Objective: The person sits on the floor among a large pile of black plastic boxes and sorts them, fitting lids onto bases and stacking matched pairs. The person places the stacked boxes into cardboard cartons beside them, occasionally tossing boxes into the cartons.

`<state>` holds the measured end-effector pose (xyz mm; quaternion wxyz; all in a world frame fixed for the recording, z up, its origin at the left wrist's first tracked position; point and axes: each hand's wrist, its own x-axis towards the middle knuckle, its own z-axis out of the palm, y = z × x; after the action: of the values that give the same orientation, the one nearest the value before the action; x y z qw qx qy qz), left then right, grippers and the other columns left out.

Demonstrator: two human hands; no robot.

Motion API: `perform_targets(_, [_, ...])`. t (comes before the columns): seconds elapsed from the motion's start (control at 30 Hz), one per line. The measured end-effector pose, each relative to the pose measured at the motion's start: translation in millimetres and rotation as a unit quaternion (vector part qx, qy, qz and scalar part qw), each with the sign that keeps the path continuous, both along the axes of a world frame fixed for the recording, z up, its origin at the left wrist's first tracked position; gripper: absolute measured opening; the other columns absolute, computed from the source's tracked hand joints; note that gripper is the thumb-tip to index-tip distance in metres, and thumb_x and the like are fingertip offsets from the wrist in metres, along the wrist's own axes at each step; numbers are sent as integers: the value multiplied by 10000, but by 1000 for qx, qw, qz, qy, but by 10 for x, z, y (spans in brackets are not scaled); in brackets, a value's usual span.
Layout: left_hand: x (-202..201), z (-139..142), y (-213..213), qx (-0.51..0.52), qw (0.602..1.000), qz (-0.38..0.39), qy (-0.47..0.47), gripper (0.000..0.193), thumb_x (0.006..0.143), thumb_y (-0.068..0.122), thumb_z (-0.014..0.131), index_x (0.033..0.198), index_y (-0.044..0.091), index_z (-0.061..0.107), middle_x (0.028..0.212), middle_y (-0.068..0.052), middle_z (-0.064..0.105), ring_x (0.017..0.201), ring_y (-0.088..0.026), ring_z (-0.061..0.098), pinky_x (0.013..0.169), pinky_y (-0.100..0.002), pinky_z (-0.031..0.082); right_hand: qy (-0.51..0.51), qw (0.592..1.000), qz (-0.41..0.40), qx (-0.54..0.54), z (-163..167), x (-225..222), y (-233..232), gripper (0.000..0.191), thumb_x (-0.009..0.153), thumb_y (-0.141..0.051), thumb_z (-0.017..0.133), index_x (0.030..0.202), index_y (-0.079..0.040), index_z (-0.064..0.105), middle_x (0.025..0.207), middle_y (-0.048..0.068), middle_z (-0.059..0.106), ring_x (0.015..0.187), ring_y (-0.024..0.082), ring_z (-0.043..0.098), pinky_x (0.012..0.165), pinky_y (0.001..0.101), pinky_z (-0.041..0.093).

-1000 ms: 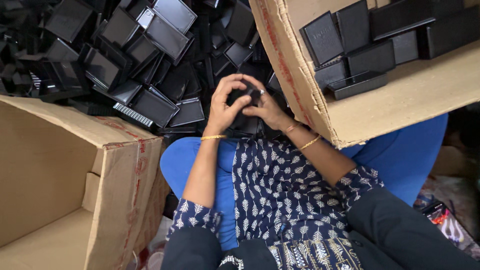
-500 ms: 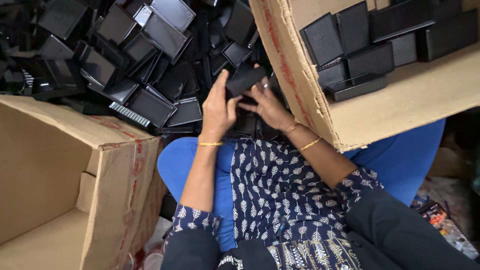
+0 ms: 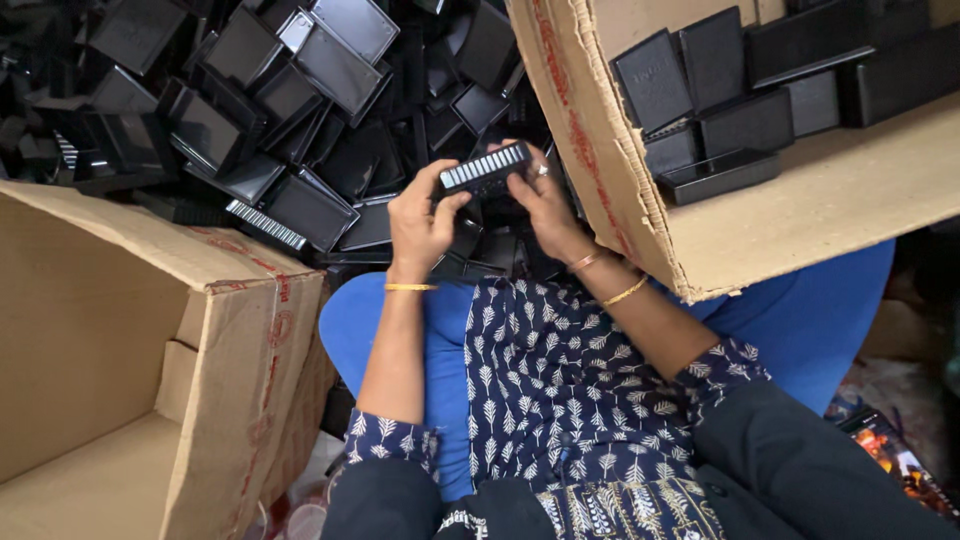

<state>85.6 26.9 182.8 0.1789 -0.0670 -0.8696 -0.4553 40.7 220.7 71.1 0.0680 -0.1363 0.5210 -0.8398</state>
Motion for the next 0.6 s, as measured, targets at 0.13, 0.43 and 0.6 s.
perform_targets(0.13, [3,22,-130,226,965,-133,-30,355,907,27,778,1237,-16,655,1011,-80,712,934,-103,680,847,-248,546,85,995,-47,0,78,67,25,326,1041,-2,669,1337,-23,536,1250,27,611,1221,133,572,1098,304,460])
perform_targets(0.43, [-151,12,-561,528,836,5,152,358,1050,322,528,1069,-11,659,843,-165,752,730,-235,730,701,-333,599,622,720,-153,267,2655,1004,288,226,902,-131,685,1118,-66,701,1195,133,696,1055,304,692,864,449,592])
perform_targets(0.6, [-296,-232,-579,370,924,92,30,204,1053,217,627,1075,18,668,842,-131,731,708,-222,666,652,-322,540,474,665,-393,423,2856,1025,992,625,995,-186,746,1505,-106,392,1469,119,431,1407,283,428,1144,468,394])
